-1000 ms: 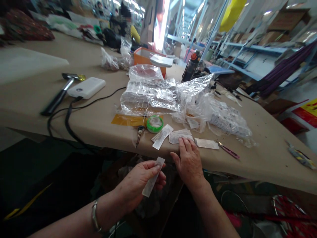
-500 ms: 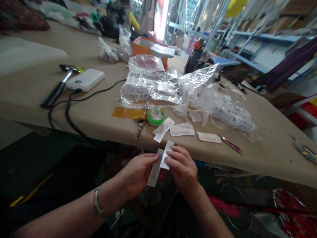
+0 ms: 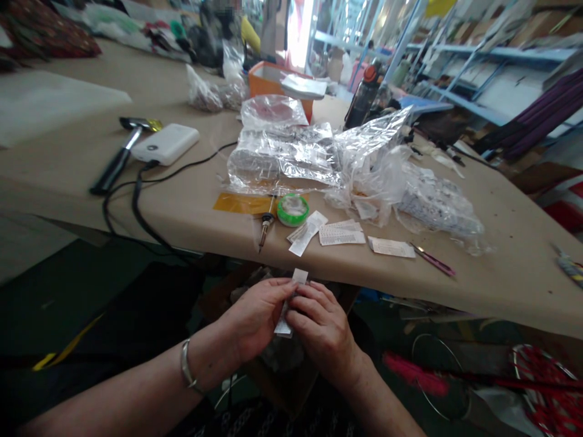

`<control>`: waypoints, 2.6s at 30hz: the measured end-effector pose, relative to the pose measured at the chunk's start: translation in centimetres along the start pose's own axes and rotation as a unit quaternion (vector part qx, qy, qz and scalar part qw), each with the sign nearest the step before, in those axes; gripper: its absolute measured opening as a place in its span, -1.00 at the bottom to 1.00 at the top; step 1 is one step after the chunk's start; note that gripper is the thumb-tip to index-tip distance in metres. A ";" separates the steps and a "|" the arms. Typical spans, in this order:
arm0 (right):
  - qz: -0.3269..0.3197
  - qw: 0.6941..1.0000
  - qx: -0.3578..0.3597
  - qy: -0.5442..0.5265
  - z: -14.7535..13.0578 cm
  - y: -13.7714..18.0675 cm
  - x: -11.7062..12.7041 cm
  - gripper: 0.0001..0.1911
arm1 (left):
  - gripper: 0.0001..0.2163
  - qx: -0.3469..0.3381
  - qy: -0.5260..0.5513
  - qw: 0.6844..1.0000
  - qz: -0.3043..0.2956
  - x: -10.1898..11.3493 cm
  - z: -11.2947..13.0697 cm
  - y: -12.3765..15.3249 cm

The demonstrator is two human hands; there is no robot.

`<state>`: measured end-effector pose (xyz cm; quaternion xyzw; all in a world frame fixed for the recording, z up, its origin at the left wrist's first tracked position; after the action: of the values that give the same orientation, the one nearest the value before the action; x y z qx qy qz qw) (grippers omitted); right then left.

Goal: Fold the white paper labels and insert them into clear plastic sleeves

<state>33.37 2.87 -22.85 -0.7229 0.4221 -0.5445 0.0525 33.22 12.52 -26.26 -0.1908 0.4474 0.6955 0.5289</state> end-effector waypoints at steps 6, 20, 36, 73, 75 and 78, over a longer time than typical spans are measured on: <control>-0.002 0.999 -0.029 0.039 1.7 0.4 1.5 -0.61 | -0.94 0.010 -0.050 0.999 0.016 0.4 0.1 0.1; 0.084 0.929 -0.221 0.284 13.2 4.0 8.5 -0.75 | -0.87 0.060 -0.158 0.984 0.049 1.5 -0.6 0.4; 0.013 0.999 -0.019 -0.033 -0.3 0.9 -0.1 -0.83 | -0.91 0.007 -0.058 0.998 0.037 0.5 0.2 0.6; -0.289 0.635 -0.337 -0.632 3.4 -0.5 -5.0 -0.65 | -0.78 0.101 -0.167 0.973 -0.119 1.5 0.0 3.6; -0.297 0.641 -0.333 -0.625 3.4 -0.6 -5.0 -0.67 | -0.76 0.103 -0.186 0.968 -0.136 1.6 0.0 3.6; -0.311 0.665 -0.323 -0.597 3.2 -1.0 -4.4 -0.67 | -0.74 0.105 -0.197 0.962 -0.155 1.8 0.0 3.6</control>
<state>36.37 5.26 -26.86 -0.9543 0.2000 0.1896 -0.1158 29.34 13.39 -26.04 -0.0601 0.3696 0.5780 0.7250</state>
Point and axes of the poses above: each hand's wrist, its own y-axis away from the middle knuckle, its own x-axis out of the back of the hand, z = x × y, the point moved 5 cm from there along -y, towards the middle knuckle, and after that the axes turned 12 degrees about -x, right-handed, at the moved point
